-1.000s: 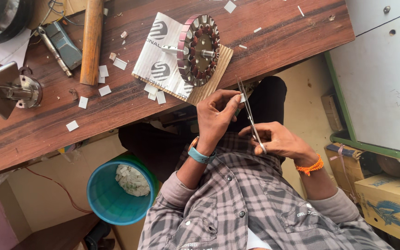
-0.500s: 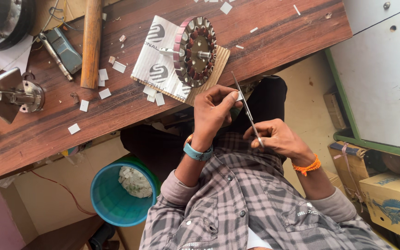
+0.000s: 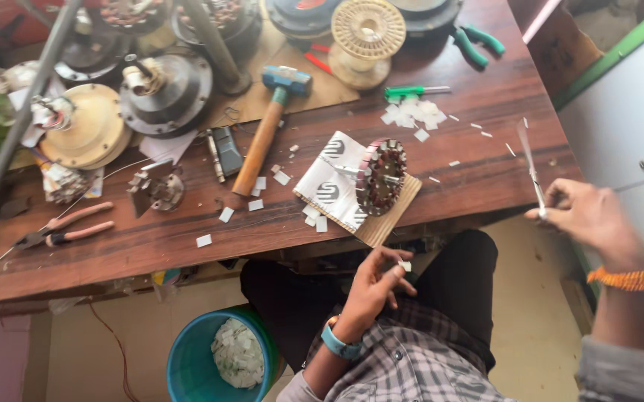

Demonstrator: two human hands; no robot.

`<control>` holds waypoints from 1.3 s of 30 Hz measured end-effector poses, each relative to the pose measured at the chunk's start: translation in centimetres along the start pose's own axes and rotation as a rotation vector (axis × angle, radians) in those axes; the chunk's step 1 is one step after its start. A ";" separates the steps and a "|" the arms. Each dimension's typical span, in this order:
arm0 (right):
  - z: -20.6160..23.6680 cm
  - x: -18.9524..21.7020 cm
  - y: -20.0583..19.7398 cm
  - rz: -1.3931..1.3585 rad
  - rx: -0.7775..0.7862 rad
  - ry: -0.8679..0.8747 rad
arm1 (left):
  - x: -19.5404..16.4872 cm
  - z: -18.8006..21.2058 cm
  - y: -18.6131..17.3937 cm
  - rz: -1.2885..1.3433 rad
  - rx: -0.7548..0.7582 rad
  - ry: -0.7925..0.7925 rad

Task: The person sits at a workbench and cuts small pieces of white insulating paper with scissors, then presses each piece into a slot around the circumference of a motor armature, working around the part one slot at a time.

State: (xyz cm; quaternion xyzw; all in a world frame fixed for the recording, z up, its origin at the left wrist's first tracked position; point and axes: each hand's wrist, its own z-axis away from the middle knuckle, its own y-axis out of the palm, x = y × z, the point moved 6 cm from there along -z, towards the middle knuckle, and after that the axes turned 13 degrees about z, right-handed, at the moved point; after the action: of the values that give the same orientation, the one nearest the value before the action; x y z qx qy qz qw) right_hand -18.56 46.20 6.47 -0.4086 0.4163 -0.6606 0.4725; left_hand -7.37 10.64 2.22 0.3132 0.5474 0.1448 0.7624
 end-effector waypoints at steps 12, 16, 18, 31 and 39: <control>7.0 13.0 1.2 -0.475 0.020 -0.462 | -1.3 1.0 -2.2 -0.214 -0.209 0.248; 11.6 17.6 7.6 -0.920 0.098 -0.588 | 1.1 0.1 -1.7 -0.140 -0.152 0.209; 12.4 17.7 8.8 -1.028 -0.033 -0.578 | 1.9 0.0 -1.7 -0.112 -0.128 0.195; 12.2 17.9 12.9 -1.090 0.209 -0.356 | -2.5 1.8 0.0 -0.549 -0.038 0.231; 13.2 19.5 14.2 -1.433 0.778 -0.298 | -8.7 4.7 3.1 -1.104 0.286 0.860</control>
State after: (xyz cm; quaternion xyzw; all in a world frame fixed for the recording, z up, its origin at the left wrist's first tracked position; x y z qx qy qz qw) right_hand -6.47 22.25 0.21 -0.4657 -0.2703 -0.8373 0.0947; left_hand -5.74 6.52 11.64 0.0023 0.8919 -0.2246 0.3925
